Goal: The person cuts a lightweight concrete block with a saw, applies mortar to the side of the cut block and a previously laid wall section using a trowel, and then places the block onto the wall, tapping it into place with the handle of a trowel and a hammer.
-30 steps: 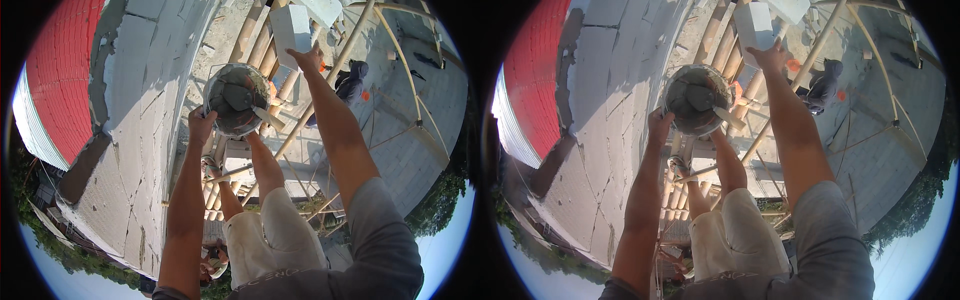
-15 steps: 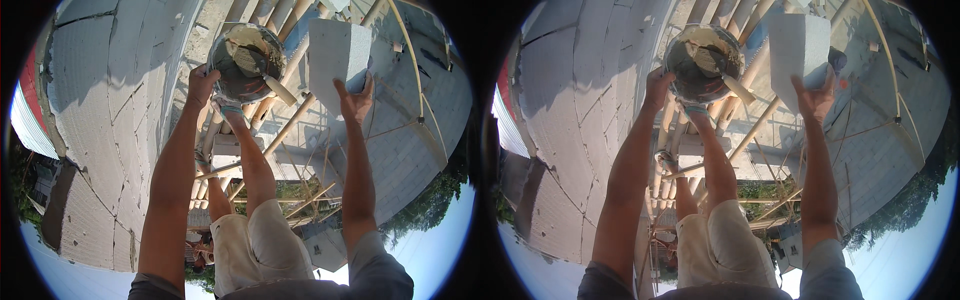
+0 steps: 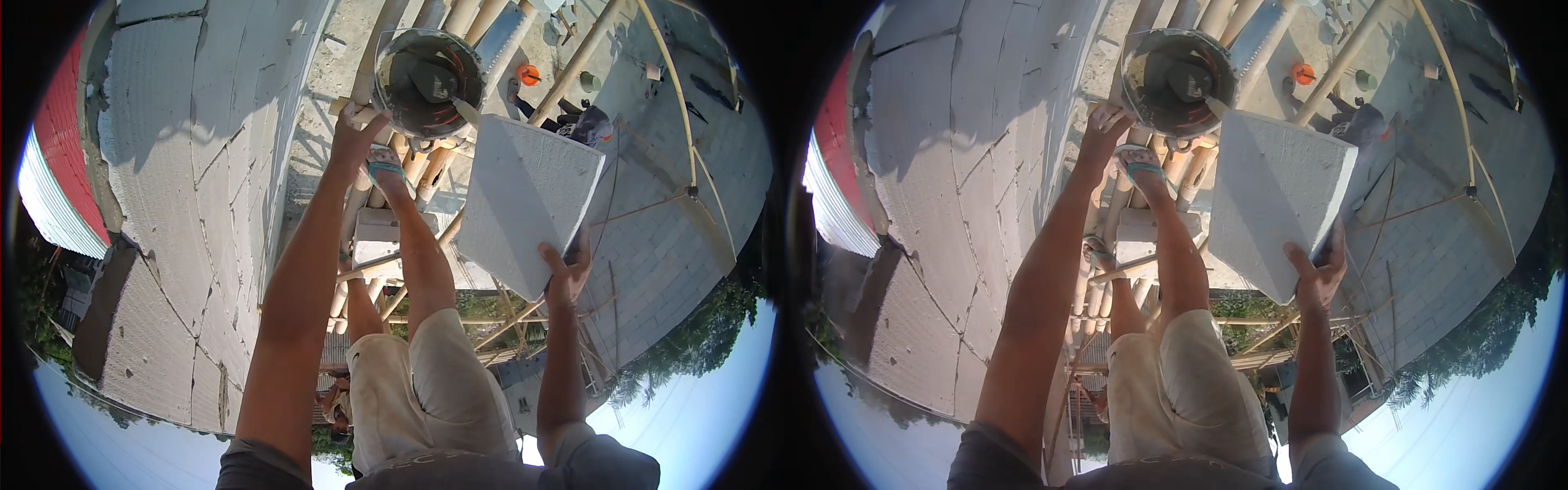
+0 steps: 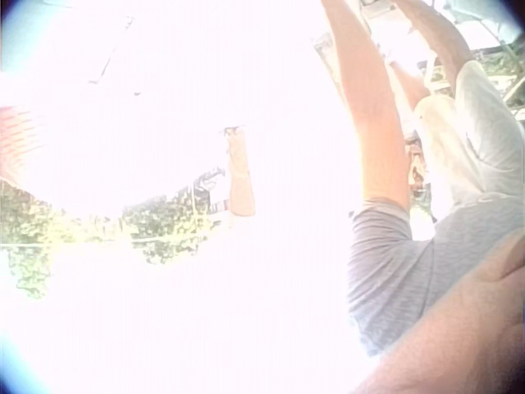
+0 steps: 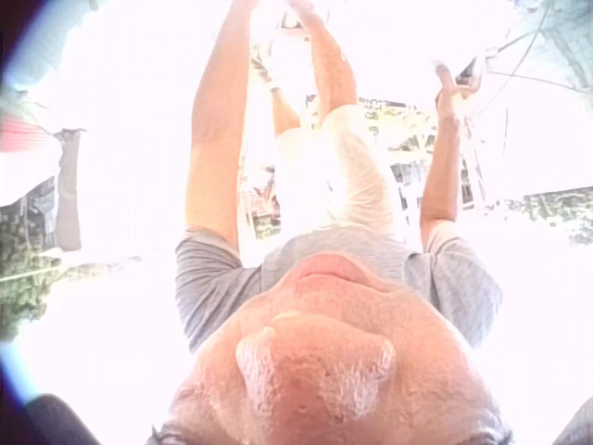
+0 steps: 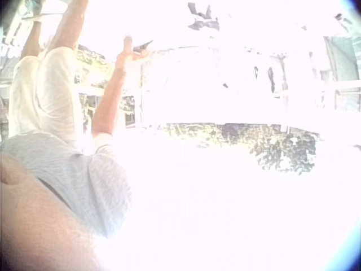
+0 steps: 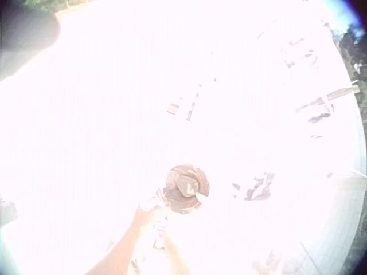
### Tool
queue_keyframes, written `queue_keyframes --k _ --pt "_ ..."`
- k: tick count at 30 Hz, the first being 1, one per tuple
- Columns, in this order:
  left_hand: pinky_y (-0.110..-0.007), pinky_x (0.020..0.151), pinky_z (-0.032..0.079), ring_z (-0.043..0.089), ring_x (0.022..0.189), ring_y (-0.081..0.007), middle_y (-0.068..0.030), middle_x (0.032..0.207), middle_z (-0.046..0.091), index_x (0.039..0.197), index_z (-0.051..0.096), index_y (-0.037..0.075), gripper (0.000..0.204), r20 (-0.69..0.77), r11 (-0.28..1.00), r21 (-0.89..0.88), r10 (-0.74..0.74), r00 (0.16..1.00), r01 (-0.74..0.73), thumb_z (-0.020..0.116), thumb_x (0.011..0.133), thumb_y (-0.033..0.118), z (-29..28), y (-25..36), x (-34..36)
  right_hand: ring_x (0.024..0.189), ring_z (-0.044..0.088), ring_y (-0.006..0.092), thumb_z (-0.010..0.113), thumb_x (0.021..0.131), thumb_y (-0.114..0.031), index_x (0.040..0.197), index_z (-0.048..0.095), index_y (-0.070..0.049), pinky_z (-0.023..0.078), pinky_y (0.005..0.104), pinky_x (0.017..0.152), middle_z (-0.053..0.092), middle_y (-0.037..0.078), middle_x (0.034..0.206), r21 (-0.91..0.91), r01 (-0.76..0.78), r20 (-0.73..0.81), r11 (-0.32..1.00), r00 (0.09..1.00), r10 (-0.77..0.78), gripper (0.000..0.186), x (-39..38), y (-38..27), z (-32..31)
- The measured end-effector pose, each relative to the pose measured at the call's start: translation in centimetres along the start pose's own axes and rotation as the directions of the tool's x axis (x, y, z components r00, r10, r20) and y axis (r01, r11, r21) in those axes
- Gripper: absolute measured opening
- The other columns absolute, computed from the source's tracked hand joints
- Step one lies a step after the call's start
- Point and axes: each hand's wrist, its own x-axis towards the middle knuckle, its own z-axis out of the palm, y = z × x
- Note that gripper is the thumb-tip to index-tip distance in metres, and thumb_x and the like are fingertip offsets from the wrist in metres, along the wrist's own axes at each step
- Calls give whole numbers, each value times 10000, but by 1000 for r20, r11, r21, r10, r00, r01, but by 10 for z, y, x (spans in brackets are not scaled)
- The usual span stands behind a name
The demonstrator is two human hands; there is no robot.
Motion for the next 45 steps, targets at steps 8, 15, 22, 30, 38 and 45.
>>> queue_keyframes --k 8,15,22,30,38,45 --pt "-435 1107 438 493 1355 -297 -205 1482 470 1584 256 7 1244 458 935 -332 46 888 122 951 635 411 -29 17 -186 1158 613 248 746 731 -114 1444 447 32 485 374 995 619 150 1273 350 -295 598 889 801 30 787 -29 34 44" --pt "-417 906 573 686 1062 -297 -175 1180 672 1355 476 -6 871 0 977 -65 206 979 -205 926 648 234 -74 23 -225 1326 505 305 634 959 -433 1477 500 -127 391 468 1096 551 140 1421 -327 332 227 884 936 -268 616 95 45 137" --pt "-482 762 584 716 855 -409 -235 989 708 1218 513 7 780 -263 799 601 212 941 -12 910 623 318 -122 -4 -205 1142 643 391 630 923 -494 1356 547 -182 468 515 1002 638 180 1270 -836 278 257 473 960 -110 540 176 47 192" --pt "-469 805 575 720 912 -384 -200 1014 724 1175 542 48 685 -256 649 760 250 934 34 896 670 345 -107 -5 -161 1073 677 382 625 929 -371 1260 585 -178 531 477 904 687 147 1198 -786 308 195 536 946 -258 385 149 40 220" --pt "-489 828 577 714 934 -407 -229 1050 716 1193 529 18 744 -205 627 778 186 961 45 883 654 390 -79 14 -139 1035 696 335 726 876 -363 1348 628 -219 538 451 893 719 131 1060 -652 443 378 615 893 -243 503 168 60 217" --pt "-508 845 572 711 936 -402 -189 1081 693 1231 501 92 766 -166 583 812 268 949 -22 874 626 381 -79 6 -142 644 557 88 810 864 -309 1246 717 -79 450 281 570 669 5 832 -214 -87 531 973 826 191 455 167 68 166"
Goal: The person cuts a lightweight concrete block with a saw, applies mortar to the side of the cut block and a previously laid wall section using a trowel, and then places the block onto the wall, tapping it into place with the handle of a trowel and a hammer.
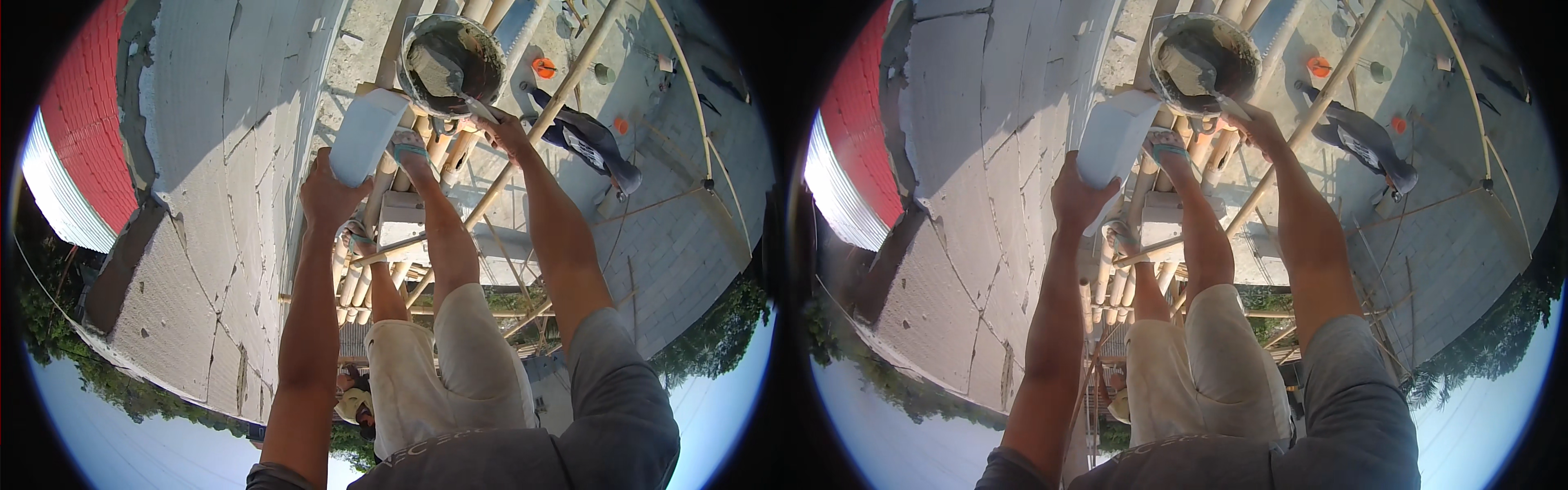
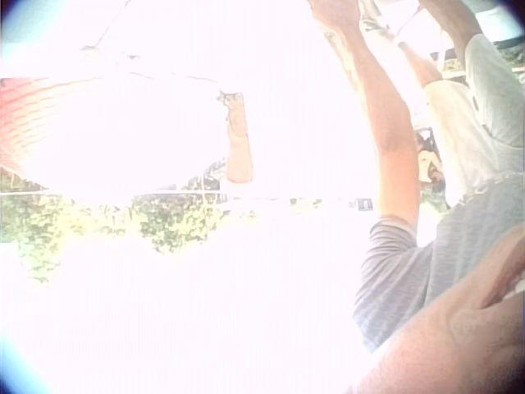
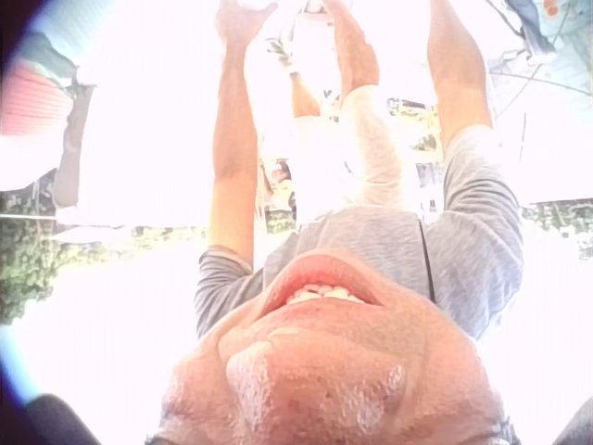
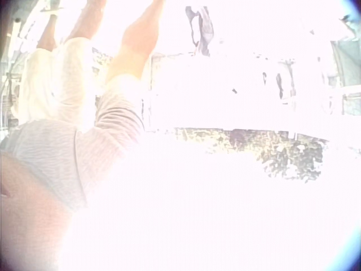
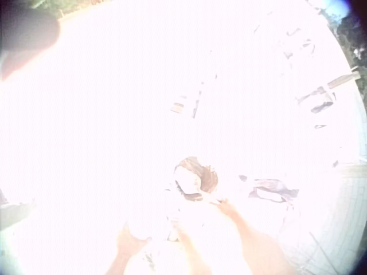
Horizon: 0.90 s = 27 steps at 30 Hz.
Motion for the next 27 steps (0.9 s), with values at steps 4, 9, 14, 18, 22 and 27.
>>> queue_keyframes --k 4,9,14,18,22,27 --pt "-514 836 575 713 936 -397 -174 1090 696 1252 503 128 769 -39 1000 -20 5 999 -6 877 624 367 -5 -4 -9 706 605 87 849 832 -267 1243 719 -72 493 275 608 694 -1 891 10 109 38 994 993 -110 473 -39 7 -15" --pt "-502 811 585 717 942 -381 -149 1115 703 1277 518 138 778 -154 997 -42 62 986 -69 883 620 338 -18 -12 -24 956 692 164 900 752 -141 1213 720 -50 560 300 819 724 38 1066 -294 448 -103 844 863 -494 503 -94 3 14" --pt "-488 794 592 721 933 -366 -130 1118 707 1268 545 142 757 -252 982 -64 158 955 -179 887 614 311 -31 -5 -32 887 707 245 894 713 -98 1206 725 -100 586 345 755 714 88 1030 -632 628 -139 454 484 -864 521 -131 -7 56" --pt "-464 820 588 717 960 -352 -124 1106 711 1250 573 125 726 -321 984 -90 117 940 -153 892 617 284 -38 4 -35 791 673 228 833 705 -99 1205 734 -117 550 343 670 715 51 1013 -650 650 -164 394 386 -908 509 -179 -10 82" --pt "-441 843 580 711 973 -345 -131 1095 713 1244 588 104 714 -360 972 -188 64 931 -140 901 625 272 -37 10 -46 822 679 253 854 708 -46 1184 727 -58 551 353 706 720 101 1052 -628 667 -183 402 375 -909 493 -219 0 92" --pt "-458 801 583 714 917 -353 -149 1062 703 1234 568 96 724 -389 969 -200 59 919 -147 893 615 284 -37 -8 -59 883 695 281 917 696 -68 1161 716 -37 565 357 774 721 141 1083 -413 593 -359 692 592 -722 507 -231 -11 107"
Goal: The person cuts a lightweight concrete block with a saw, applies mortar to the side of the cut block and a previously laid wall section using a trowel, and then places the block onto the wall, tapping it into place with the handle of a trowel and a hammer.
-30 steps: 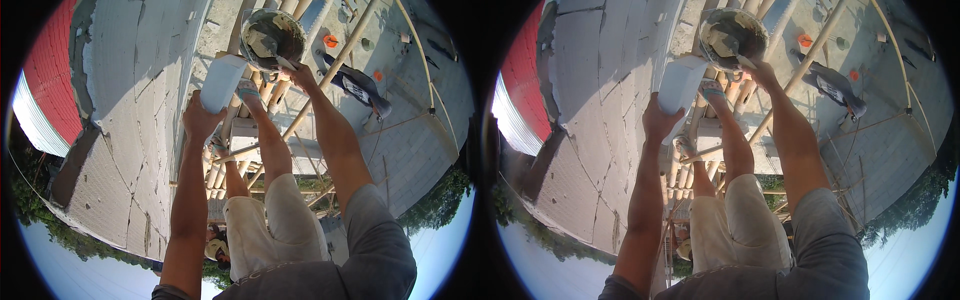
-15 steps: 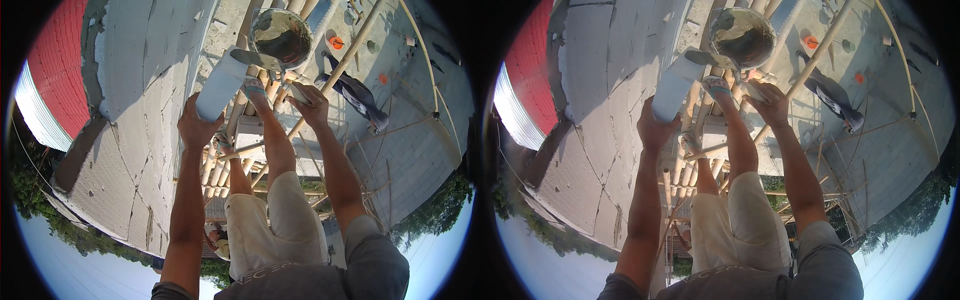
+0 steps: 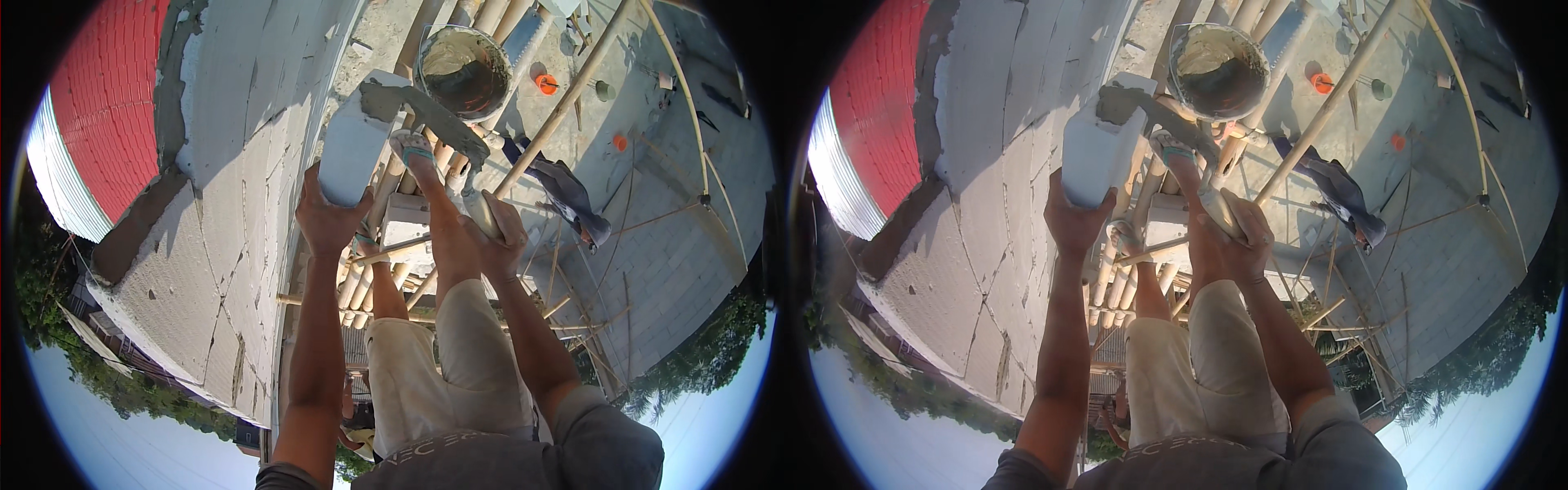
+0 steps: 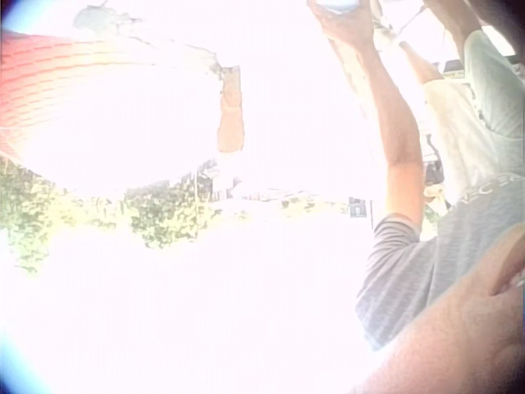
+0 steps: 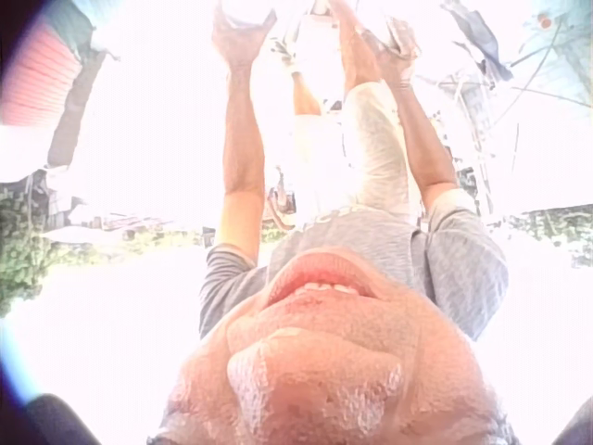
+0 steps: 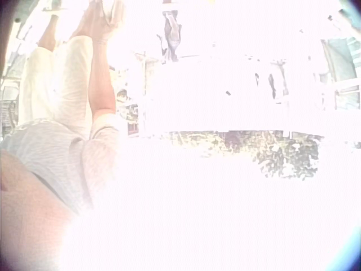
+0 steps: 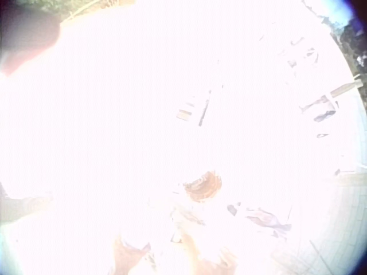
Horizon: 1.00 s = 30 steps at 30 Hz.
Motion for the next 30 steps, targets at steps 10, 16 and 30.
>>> queue_keyframes --k 10,16,30 --pt "-423 782 566 703 869 -302 -148 995 693 1172 558 59 657 83 987 -145 -57 995 69 900 635 223 -16 31 -12 947 657 239 860 723 -80 1168 743 -131 548 380 806 691 26 1076 -318 254 -9 913 963 -271 463 22 65 -7" --pt "-442 780 579 708 882 -318 -162 1025 677 1223 529 45 754 92 954 -268 -115 989 136 913 598 219 -25 19 -19 873 685 249 864 749 -165 1181 742 -133 559 372 807 717 79 1053 -172 -234 -117 957 969 216 450 46 94 -3" --pt "-367 865 544 665 1006 -214 -121 1053 663 1258 495 23 773 221 601 -776 -23 975 190 914 621 142 -93 60 -50 1414 417 274 765 747 -348 1576 272 4 345 410 1149 446 121 1513 546 -692 776 472 630 25 1027 106 20 -16"
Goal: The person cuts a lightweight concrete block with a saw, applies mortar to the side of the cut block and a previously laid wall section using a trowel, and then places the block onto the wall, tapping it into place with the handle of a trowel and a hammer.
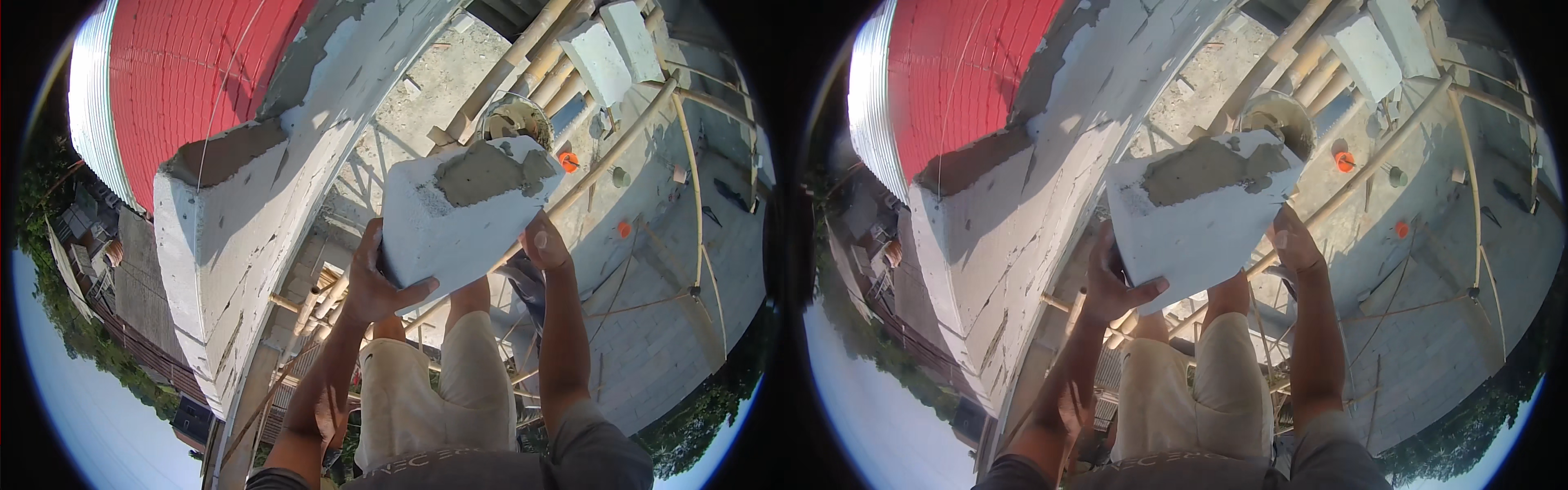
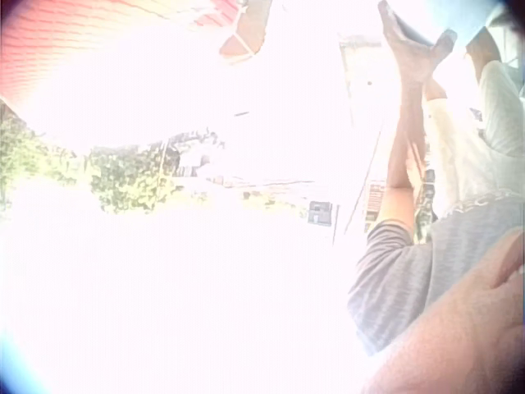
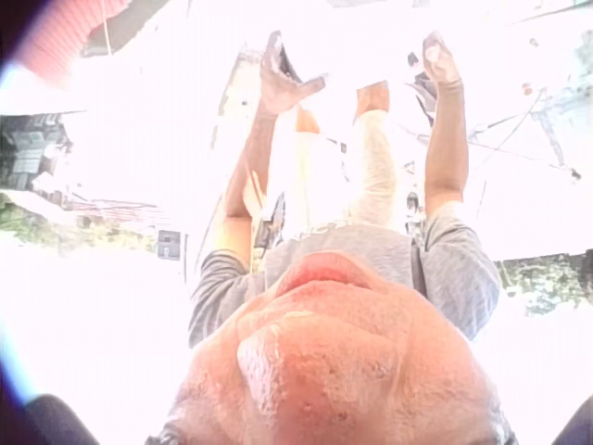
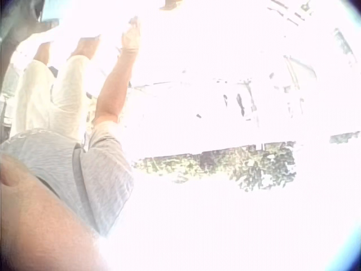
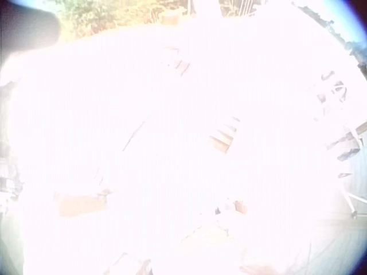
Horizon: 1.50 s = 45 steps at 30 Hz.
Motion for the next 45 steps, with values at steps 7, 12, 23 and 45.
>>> queue_keyframes --k 7,12,23,45 --pt "-382 1023 467 601 1173 -215 -106 1258 623 1391 487 10 871 127 955 -296 55 990 -15 922 652 161 7 48 -6 1117 627 236 827 604 -40 1355 492 32 516 396 954 630 135 1213 -381 111 -189 918 963 -195 826 -48 -117 119" --pt "-409 1134 391 547 1300 -244 -134 1369 599 1438 497 21 869 100 949 -283 170 980 -135 929 719 247 -2 122 21 1076 678 240 945 579 -67 1269 572 37 563 363 924 681 157 1156 -835 332 64 438 850 -523 791 -75 -262 239" --pt "-367 1040 489 635 1181 -232 -148 1309 642 1408 532 -9 488 -104 991 -62 112 988 -118 688 958 100 -54 124 -107 1082 637 169 910 705 -195 1304 617 -35 517 343 963 687 138 1190 -372 356 827 -857 546 -132 686 38 -414 431" --pt "-364 878 551 675 921 -198 -118 1005 711 1136 639 4 210 -808 953 -199 -27 589 -230 647 1009 171 -71 34 -186 1282 495 344 871 684 -97 1363 601 -191 376 466 1162 562 155 1309 -574 545 582 -610 796 164 736 184 -272 391"
